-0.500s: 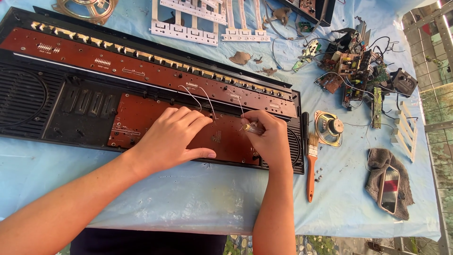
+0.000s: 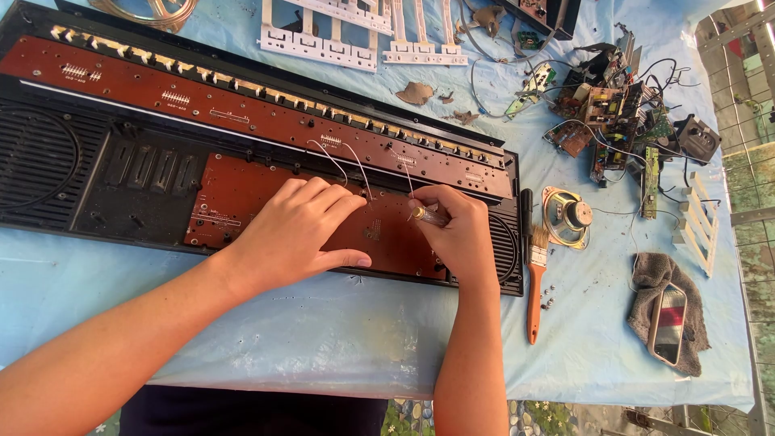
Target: Repairing the internal wiring and components of an electronic keyboard on a workbench.
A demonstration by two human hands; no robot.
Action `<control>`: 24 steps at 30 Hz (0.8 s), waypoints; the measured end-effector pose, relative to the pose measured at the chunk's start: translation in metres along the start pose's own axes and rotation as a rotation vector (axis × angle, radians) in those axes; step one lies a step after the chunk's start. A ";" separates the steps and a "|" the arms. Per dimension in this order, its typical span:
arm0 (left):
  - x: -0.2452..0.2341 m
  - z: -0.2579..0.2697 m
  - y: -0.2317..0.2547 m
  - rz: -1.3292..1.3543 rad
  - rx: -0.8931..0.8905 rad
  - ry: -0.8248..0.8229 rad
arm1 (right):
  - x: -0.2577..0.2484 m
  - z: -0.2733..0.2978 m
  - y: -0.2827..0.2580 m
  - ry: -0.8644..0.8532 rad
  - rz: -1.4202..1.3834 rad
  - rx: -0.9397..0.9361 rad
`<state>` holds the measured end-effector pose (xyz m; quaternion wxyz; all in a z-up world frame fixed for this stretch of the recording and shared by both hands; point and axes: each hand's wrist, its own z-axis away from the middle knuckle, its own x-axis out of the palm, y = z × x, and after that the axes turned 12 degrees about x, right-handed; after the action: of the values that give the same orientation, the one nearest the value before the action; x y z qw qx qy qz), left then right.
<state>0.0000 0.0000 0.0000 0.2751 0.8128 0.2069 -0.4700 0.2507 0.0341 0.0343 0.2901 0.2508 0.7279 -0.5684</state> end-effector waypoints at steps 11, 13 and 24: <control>0.001 0.000 0.000 -0.003 0.002 -0.020 | 0.001 -0.001 0.004 -0.003 0.006 0.016; 0.001 0.000 0.000 -0.004 0.001 -0.021 | 0.001 -0.001 0.003 0.001 0.007 0.013; -0.002 0.000 0.000 -0.007 0.008 -0.018 | -0.003 0.004 0.001 -0.045 -0.020 0.082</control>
<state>-0.0008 0.0000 0.0014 0.2720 0.8089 0.2050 -0.4792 0.2546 0.0300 0.0348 0.2901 0.2423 0.6997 -0.6063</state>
